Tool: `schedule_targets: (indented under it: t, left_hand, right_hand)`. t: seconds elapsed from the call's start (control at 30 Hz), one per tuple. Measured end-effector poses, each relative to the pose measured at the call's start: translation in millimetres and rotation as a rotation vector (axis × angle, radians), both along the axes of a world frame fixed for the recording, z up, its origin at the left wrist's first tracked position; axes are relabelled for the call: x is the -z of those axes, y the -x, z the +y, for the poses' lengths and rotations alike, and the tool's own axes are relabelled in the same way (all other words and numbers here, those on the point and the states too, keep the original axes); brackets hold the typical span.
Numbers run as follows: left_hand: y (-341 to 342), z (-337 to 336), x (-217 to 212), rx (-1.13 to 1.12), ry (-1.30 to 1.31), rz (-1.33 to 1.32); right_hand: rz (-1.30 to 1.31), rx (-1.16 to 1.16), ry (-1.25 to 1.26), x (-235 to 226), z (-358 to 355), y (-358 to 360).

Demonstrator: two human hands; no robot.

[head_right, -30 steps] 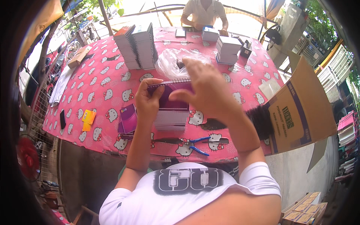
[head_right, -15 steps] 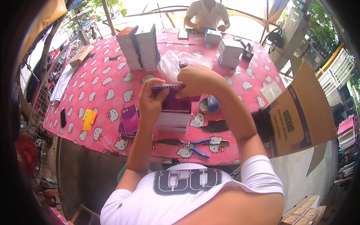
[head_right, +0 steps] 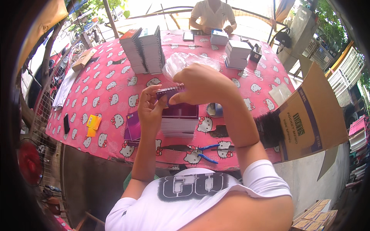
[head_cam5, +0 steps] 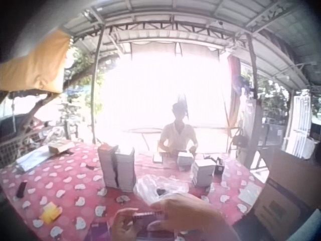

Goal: The person binds notebooks by inserting spiral coils through pre-punched holes in stacks of purple and white paper covers, then trims and crimps the ends of the coils using a pair of pliers.

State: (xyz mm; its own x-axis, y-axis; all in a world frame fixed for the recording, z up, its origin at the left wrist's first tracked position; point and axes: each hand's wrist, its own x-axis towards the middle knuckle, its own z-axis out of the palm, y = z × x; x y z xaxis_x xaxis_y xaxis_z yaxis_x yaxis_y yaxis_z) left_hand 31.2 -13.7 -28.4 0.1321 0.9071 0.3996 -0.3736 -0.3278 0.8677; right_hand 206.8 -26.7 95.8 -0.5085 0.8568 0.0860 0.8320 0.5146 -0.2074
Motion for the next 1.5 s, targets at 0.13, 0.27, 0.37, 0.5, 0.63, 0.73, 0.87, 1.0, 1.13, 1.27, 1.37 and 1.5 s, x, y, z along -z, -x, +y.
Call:
schedule_targets:
  t: [0.13, 0.27, 0.37, 0.5, 0.63, 0.73, 0.87, 1.0, 1.13, 1.27, 1.37, 1.5]
  left_hand:
    - [-6, 4, 6, 0.018, -0.044, -0.078]
    - [-2, -3, 2, -0.021, 0.010, -0.111]
    - [2, -4, -2, -0.037, 0.011, -0.070]
    - [4, -3, -2, 0.000, 0.019, -0.088]
    - [5, -4, -4, -0.017, 0.038, -0.028]
    - [3, -2, -6, 0.029, 0.009, -0.071]
    - [-5, -5, -16, -0.105, -0.245, -0.099]
    - [3, -32, -21, -0.336, -0.668, 0.139]
    - [4, -47, 19, -0.275, -0.601, 0.415]
    - [-5, -53, 22, -0.356, -0.465, 0.357]
    - [-7, -55, 24, -0.332, -0.481, 0.325]
    - [-8, -57, 24, -0.329, -0.485, 0.295]
  right_hand:
    - [-0.167, 0.022, 0.087, 8, 13, 11]
    - [-0.097, 0.020, 0.133, -2, 0, 18]
    - [-0.103, 0.003, 0.155, 9, 11, 21]
    - [-0.074, 0.031, 0.071, 12, 8, 16]
    - [0.516, -0.107, -0.689, 42, -17, 13]
    - [0.813, -0.036, -0.666, 84, -84, -11]
    - [0.481, 0.262, -0.203, 223, -141, -30]
    - [0.211, 0.403, -0.125, 295, -176, -31]
    - [0.458, 0.532, 0.055, 278, -172, -28]
    - [0.723, 0.444, -0.156, 179, -161, -12]
    - [0.628, 0.376, -0.358, 138, -148, 1]
    - [0.597, 0.384, -0.369, 134, -139, 9]
